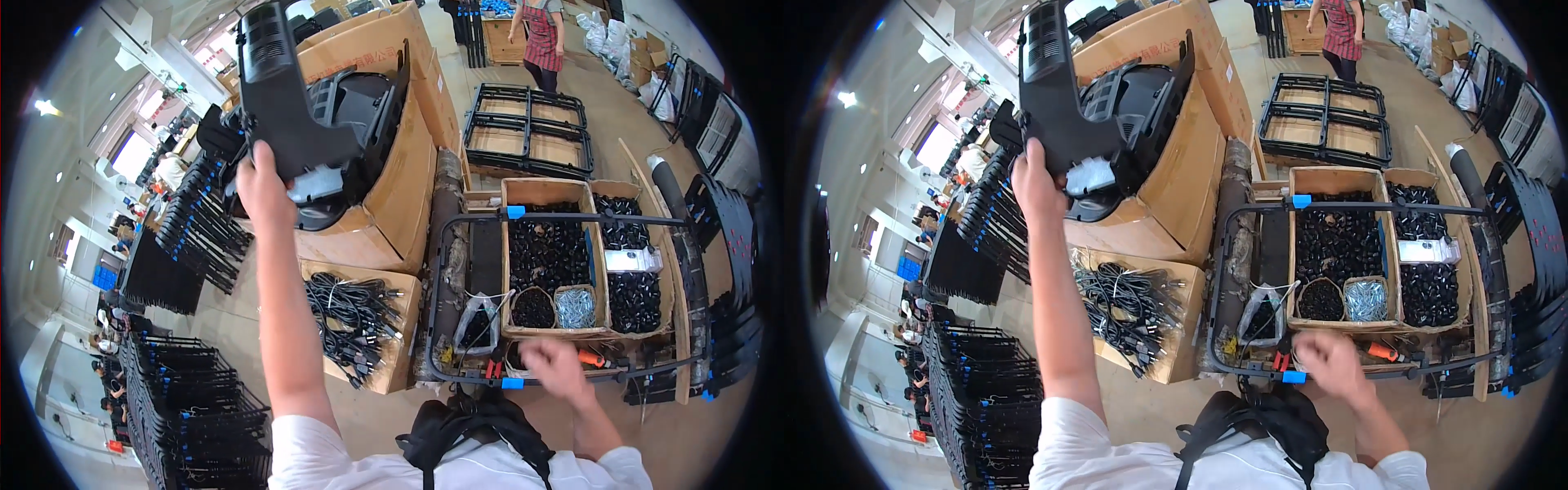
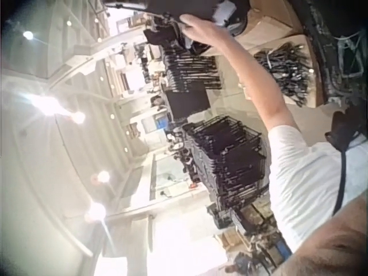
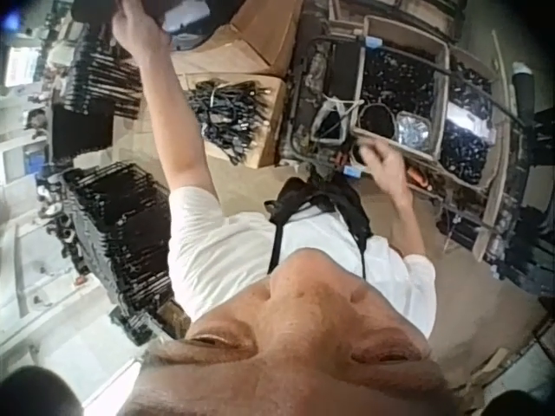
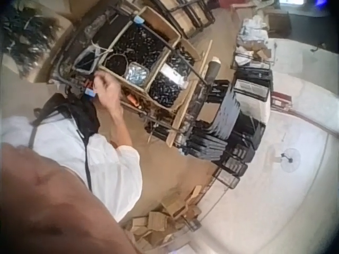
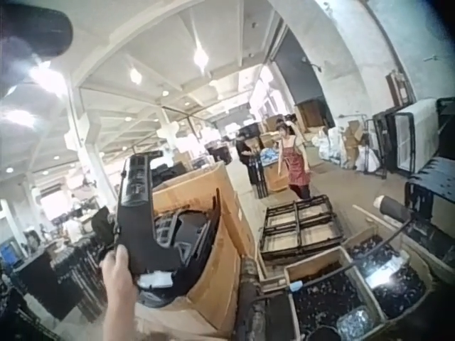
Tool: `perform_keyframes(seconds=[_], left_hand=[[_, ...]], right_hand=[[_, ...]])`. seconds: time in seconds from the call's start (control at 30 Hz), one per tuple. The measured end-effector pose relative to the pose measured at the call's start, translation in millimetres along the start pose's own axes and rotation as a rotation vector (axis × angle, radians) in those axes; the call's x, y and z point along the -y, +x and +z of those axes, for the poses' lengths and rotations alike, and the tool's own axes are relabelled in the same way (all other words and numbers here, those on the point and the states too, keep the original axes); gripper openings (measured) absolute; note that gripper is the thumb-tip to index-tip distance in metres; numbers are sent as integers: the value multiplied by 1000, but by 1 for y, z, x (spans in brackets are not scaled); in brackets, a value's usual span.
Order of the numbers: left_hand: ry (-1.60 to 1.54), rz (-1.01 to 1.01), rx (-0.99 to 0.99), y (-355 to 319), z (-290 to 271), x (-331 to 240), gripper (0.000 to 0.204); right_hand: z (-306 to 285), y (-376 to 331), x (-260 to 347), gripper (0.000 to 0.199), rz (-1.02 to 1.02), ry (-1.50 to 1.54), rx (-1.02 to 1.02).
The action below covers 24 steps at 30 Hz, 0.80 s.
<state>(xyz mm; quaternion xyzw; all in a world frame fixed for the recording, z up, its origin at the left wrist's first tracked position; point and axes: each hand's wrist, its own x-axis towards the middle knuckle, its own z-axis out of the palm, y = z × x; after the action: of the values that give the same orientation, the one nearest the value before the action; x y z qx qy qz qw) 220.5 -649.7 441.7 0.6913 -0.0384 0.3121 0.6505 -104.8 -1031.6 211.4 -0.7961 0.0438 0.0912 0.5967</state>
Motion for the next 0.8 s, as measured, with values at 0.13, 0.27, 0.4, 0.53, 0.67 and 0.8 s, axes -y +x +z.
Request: perform_keyframes(seconds=[0.13, 0.27, 0.4, 0.53, 0.67, 0.8], left_hand=[[245, -167, 47, -180, 8, 17, 80], [39, -249, 268, -346, -3, 80, 31], [227, -492, 639, -396, -36, 119, 34], [294, -392, 402, -412, -95, 183, 49], [261, -439, 464, -426, -102, 205, 62], [511, -330, 656, -445, -98, 226, 65]], right_hand=[[4, 80, 75, 51, -362, 160, -190], [51, 107, 111, 61, -223, 181, -115], [105, 117, -11, 47, -218, 305, -296], [149, 120, -76, 46, -111, 149, -303], [181, 142, -85, 50, -42, -13, -353], [196, 155, -100, 49, 69, -67, -358]])
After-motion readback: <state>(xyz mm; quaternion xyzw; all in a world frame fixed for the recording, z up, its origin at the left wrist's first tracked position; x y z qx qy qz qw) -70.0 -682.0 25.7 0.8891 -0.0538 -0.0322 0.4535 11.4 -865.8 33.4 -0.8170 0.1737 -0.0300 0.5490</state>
